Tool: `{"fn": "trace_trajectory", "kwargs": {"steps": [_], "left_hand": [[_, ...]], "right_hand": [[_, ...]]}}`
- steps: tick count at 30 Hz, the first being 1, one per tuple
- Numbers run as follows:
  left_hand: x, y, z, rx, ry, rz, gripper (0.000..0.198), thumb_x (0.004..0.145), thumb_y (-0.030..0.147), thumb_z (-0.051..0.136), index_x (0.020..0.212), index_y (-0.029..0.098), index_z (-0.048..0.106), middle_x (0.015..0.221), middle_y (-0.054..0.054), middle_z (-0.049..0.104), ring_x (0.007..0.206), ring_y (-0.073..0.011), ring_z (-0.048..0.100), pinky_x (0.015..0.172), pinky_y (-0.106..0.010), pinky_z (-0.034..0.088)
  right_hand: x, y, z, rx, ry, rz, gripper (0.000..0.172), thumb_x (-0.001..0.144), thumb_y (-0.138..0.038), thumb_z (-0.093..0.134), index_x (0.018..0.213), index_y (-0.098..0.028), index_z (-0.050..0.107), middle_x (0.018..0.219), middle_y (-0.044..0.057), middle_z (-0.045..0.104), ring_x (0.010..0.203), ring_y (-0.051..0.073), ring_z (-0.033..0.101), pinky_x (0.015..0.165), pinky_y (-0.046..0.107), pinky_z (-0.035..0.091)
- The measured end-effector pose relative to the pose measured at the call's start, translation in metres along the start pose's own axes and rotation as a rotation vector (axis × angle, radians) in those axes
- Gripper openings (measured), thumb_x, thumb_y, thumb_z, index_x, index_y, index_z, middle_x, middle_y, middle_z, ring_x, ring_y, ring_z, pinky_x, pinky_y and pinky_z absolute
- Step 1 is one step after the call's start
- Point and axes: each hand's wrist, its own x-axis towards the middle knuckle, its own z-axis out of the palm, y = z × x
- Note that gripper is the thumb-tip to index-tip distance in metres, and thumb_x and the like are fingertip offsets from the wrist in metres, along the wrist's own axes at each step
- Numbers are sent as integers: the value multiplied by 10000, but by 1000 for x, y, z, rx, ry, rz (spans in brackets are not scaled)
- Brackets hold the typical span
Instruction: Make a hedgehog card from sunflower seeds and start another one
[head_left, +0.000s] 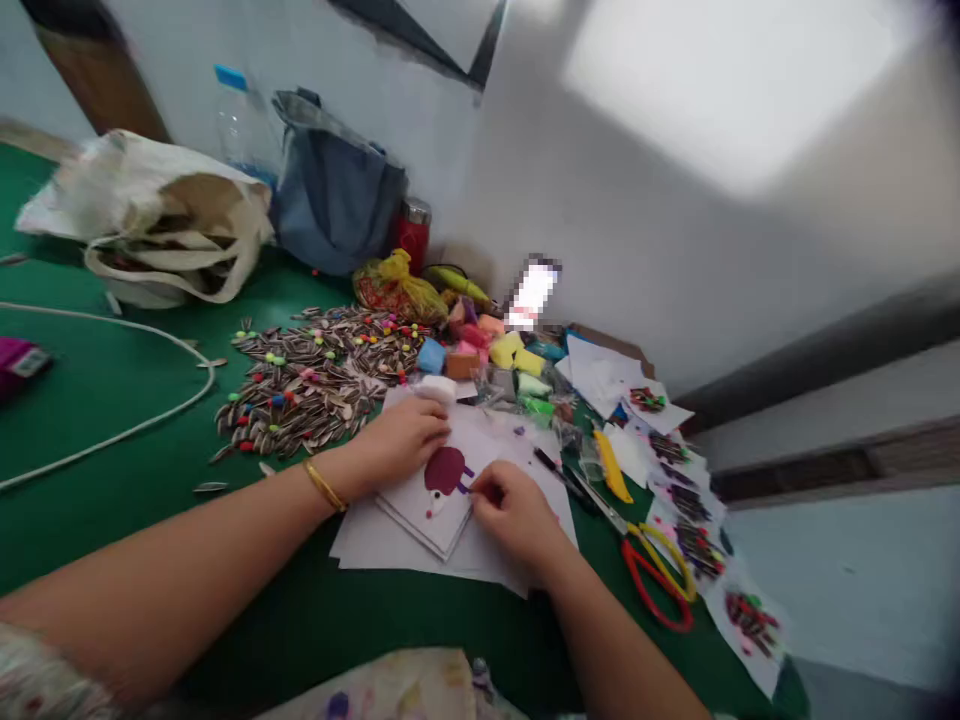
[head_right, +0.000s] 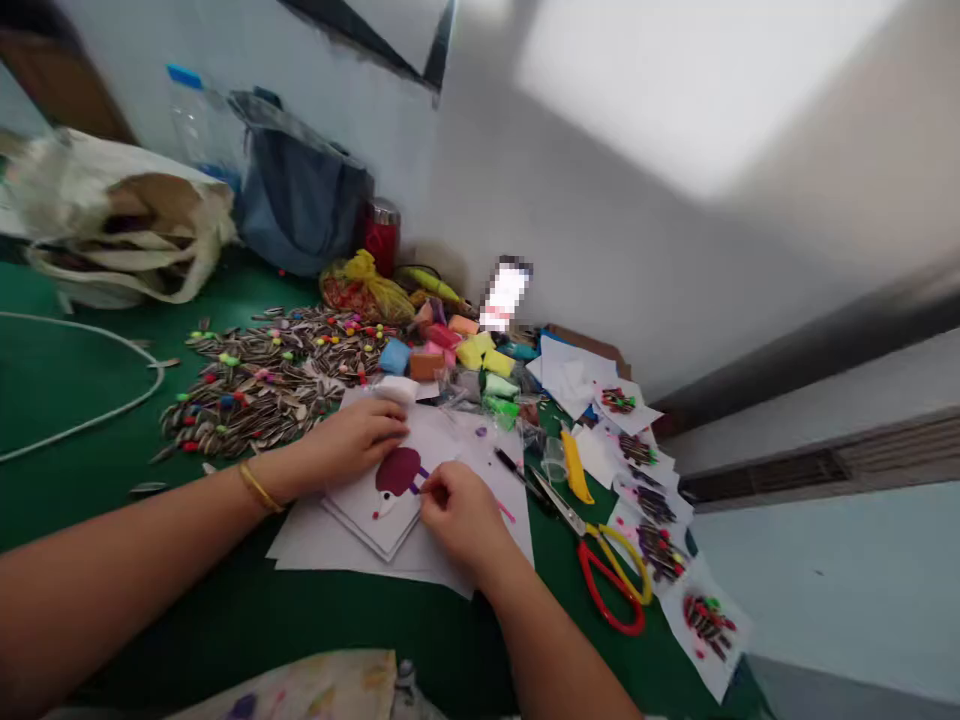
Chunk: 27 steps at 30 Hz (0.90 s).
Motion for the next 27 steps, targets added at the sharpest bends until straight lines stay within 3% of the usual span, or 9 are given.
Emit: {"fn": "trace_trajectory", "kwargs": {"steps": [19, 23, 27], "left_hand": [[1, -2, 1, -18, 11, -1, 235, 909, 221, 539, 1001, 173, 749, 1107, -96, 684, 1056, -247, 612, 969, -405, 490], [1, -2, 1, -11, 10, -9, 247, 917, 224, 521, 1007, 176, 747, 1113, -93, 684, 1058, -245, 610, 968, -403, 493], [1, -2, 2, -22, 24, -18, 248, 916, 220, 515, 1003, 191, 745, 1118, -86, 688, 1059, -242, 612, 966, -404, 496]], "right_hand": [[1, -5, 7, -211, 15, -41, 123, 734, -90, 557, 777, -197, 600, 760, 14, 613, 705, 157, 546, 642, 261, 396], [2, -3, 2, -91, 41, -23, 119, 736, -111, 553, 789, -200, 612, 743, 2, 601, 670, 149, 549, 616, 255, 409], [5, 9, -11, 7, 174, -11, 87, 777, -174, 556, 828, -203, 620, 747, 1, 597, 661, 155, 555, 614, 263, 435]]}}
